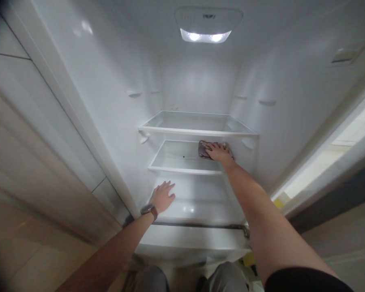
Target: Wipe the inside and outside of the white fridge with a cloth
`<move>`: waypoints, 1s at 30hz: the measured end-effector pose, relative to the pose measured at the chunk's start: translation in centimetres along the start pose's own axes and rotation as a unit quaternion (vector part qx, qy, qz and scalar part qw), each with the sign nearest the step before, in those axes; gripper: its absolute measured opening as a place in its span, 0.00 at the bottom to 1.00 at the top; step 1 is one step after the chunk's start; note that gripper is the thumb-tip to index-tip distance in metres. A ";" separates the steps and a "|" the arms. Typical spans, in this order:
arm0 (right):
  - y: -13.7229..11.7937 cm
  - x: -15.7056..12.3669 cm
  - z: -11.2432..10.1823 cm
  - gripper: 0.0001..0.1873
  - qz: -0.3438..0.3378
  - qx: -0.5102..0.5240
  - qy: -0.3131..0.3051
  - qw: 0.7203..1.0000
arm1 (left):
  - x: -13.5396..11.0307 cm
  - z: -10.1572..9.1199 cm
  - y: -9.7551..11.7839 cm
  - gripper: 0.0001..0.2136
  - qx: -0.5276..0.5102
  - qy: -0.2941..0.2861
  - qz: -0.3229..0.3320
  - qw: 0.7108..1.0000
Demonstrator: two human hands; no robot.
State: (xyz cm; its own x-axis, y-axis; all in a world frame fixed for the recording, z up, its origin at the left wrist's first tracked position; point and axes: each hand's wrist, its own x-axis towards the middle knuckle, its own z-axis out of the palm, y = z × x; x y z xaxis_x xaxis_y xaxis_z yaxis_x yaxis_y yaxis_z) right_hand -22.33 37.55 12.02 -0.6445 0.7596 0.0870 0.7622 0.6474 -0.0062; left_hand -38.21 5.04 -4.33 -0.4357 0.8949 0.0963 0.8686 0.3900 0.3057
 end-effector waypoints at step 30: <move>-2.2 -9.5 -1.6 0.33 -0.034 0.032 0.002 0.999 | 0.9 0.3 -1.0 0.28 0.052 -0.009 0.015 0.998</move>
State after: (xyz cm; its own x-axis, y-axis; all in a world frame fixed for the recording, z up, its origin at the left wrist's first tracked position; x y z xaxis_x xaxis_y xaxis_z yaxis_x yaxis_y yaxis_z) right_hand -17.82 28.77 12.80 -0.6939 0.7140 0.0935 0.7114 0.6998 -0.0648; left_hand -39.42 5.50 -4.85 -0.4057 0.9099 0.0866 0.9014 0.3826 0.2028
